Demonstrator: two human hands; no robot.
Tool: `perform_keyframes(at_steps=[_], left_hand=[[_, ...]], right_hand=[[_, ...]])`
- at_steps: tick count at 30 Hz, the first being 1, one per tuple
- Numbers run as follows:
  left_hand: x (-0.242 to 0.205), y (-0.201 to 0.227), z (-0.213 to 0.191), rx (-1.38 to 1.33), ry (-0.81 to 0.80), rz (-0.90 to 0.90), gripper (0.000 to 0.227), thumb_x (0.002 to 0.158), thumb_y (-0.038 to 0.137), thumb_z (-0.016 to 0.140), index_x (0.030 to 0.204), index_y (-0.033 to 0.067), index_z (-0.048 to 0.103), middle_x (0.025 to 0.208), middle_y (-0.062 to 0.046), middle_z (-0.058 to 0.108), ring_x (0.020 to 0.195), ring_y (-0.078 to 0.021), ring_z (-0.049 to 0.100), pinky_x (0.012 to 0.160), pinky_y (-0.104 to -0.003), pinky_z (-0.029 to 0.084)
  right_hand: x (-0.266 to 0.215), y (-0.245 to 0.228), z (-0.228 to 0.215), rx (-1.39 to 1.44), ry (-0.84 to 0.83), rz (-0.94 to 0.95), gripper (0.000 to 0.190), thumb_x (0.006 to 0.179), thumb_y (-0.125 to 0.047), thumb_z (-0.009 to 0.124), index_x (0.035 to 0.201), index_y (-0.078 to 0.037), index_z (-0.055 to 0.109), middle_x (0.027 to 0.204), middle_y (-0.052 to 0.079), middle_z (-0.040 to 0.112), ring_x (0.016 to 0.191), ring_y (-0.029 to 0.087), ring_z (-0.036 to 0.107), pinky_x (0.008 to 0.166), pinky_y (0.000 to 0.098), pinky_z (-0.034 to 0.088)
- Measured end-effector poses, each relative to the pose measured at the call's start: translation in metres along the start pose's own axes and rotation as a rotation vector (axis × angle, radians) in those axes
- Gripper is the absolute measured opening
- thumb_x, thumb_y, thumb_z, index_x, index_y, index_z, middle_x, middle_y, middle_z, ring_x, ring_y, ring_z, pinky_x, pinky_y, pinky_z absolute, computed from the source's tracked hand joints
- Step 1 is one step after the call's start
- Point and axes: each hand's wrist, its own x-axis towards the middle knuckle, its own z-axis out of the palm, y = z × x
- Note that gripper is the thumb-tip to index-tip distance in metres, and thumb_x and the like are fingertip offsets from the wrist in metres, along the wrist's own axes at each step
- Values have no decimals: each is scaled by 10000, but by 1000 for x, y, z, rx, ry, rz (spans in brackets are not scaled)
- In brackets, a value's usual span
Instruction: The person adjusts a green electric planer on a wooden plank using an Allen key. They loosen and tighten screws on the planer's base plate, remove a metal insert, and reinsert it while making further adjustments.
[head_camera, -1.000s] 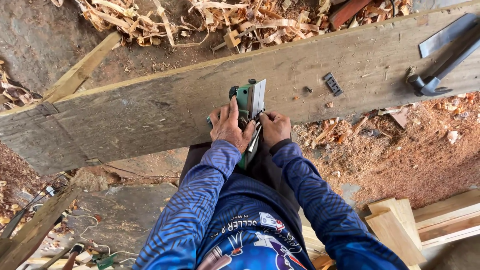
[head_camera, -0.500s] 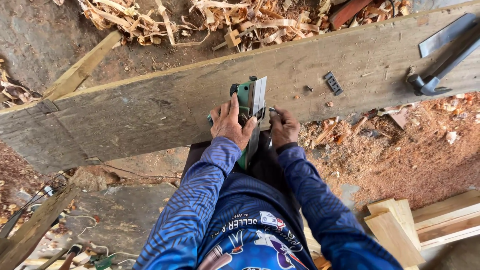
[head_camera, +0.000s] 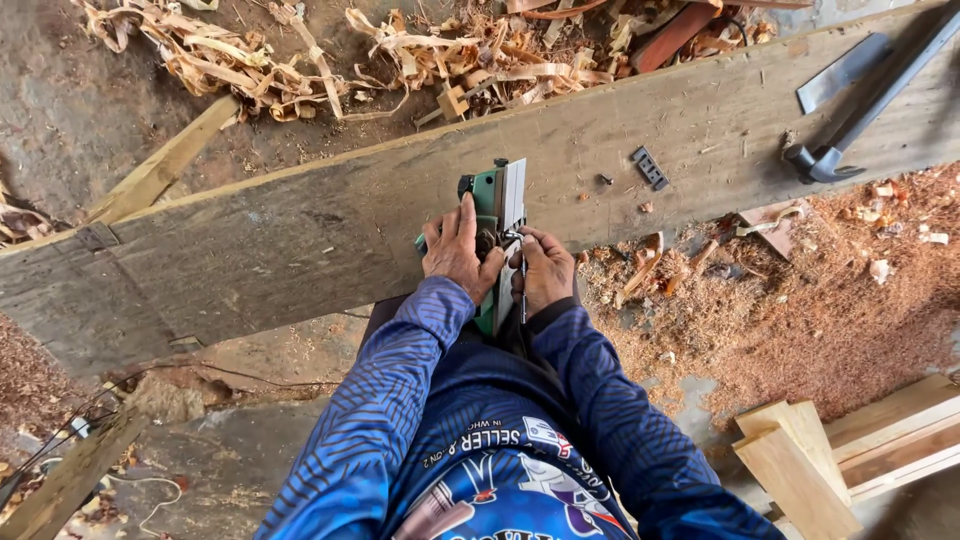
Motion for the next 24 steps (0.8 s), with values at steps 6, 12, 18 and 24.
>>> perform_keyframes(at_steps=[6, 12, 18, 24], left_hand=[[4, 0, 5, -12, 0, -22, 949, 774, 397, 652, 1573, 16, 309, 1453, -149, 492, 1295, -424, 389, 1074, -508, 420], [2, -8, 13, -7, 11, 21, 937, 800, 398, 664, 1573, 4, 310, 1463, -157, 487, 1281, -425, 394, 1073, -506, 416], [3, -9, 5, -18, 21, 101, 938, 818, 383, 705, 1565, -16, 303, 1453, -175, 497, 1271, -426, 406, 1100, -495, 387], [0, -5, 1, -29, 18, 98, 948, 817, 387, 707, 1567, -21, 295, 1442, -182, 495, 1279, -428, 406, 1095, -487, 391]], right_hand=[[-8, -15, 8, 132, -18, 167, 258, 1026, -225, 557, 1240, -110, 640, 719, 21, 597, 443, 141, 474, 388, 323, 379], [10, -15, 6, 179, -31, 320, 265, 1027, -259, 500, 1268, -203, 595, 695, 23, 554, 509, 172, 488, 448, 361, 402], [0, -23, 4, 281, -113, 454, 194, 1085, -385, 510, 1041, -199, 547, 662, -23, 531, 513, 135, 481, 453, 308, 387], [27, -1, -18, 244, -201, 459, 335, 1095, -403, 471, 912, -140, 565, 652, -15, 532, 477, 115, 419, 448, 297, 349]])
